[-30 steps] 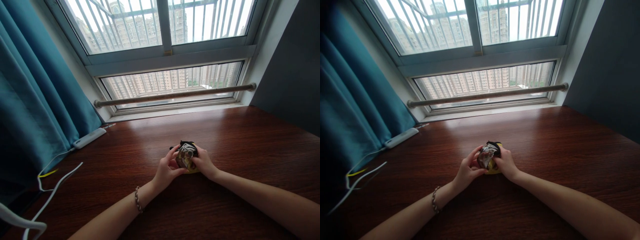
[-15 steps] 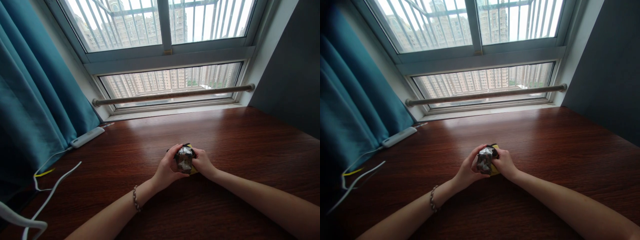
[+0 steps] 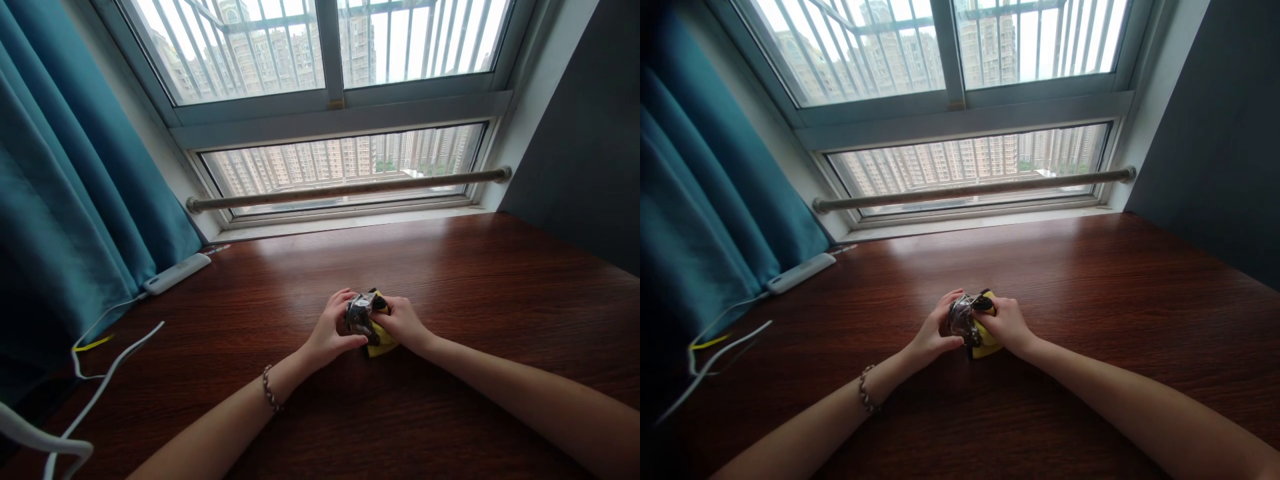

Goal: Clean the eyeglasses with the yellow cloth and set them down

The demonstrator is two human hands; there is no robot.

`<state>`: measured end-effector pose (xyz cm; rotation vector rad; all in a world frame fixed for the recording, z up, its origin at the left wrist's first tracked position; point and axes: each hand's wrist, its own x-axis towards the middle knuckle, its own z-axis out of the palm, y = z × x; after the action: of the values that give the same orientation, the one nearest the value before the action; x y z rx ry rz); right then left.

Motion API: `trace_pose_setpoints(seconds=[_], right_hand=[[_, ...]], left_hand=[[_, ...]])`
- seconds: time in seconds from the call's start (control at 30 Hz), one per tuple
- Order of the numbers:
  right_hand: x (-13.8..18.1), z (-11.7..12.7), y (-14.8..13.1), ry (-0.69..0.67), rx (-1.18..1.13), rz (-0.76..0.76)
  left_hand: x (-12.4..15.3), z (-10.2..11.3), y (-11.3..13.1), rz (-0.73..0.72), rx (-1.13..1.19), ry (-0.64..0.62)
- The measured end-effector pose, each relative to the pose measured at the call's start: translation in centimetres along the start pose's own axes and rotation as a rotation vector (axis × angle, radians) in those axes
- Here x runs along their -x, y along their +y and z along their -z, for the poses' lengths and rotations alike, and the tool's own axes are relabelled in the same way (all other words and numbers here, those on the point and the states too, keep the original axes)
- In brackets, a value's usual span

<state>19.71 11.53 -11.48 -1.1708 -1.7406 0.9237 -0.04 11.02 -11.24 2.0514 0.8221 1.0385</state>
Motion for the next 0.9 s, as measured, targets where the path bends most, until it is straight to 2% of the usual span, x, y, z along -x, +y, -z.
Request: trace_pose_setpoints(seconds=[0.17,0.27,0.37,0.43,0.57,0.67,0.9], right_hand=[[0.0,-0.2,0.0,0.036,-0.023,-0.012],[0.0,-0.2,0.2,0.039,-0.042,-0.032],[0.1,-0.2,0.5,0.022,-0.041,-0.032],[0.2,-0.1,0.5,0.005,-0.03,-0.023],[0.4,0.0,0.5,-0.033,-0.014,0.002],[0.4,0.0,0.4,-0.054,-0.011,0.009],[0.3,-0.1,0.3,-0.022,-0.051,0.022]], left_hand=[[0.7,-0.8,0.4,-0.017,0.049,-0.001],[0.9,-1.3,0.6,0.003,-0.083,0.045],[1.0,-1.5,0.7,-0.036,-0.171,0.12],[0.9,-1.3,0.9,-0.047,-0.145,0.106],[0.8,-0.8,1.1,0.035,0.015,0.039],[0.5,-0.6,0.9,0.061,0.062,0.036],[0.0,-0.5,0.9,-0.098,-0.047,0.061]])
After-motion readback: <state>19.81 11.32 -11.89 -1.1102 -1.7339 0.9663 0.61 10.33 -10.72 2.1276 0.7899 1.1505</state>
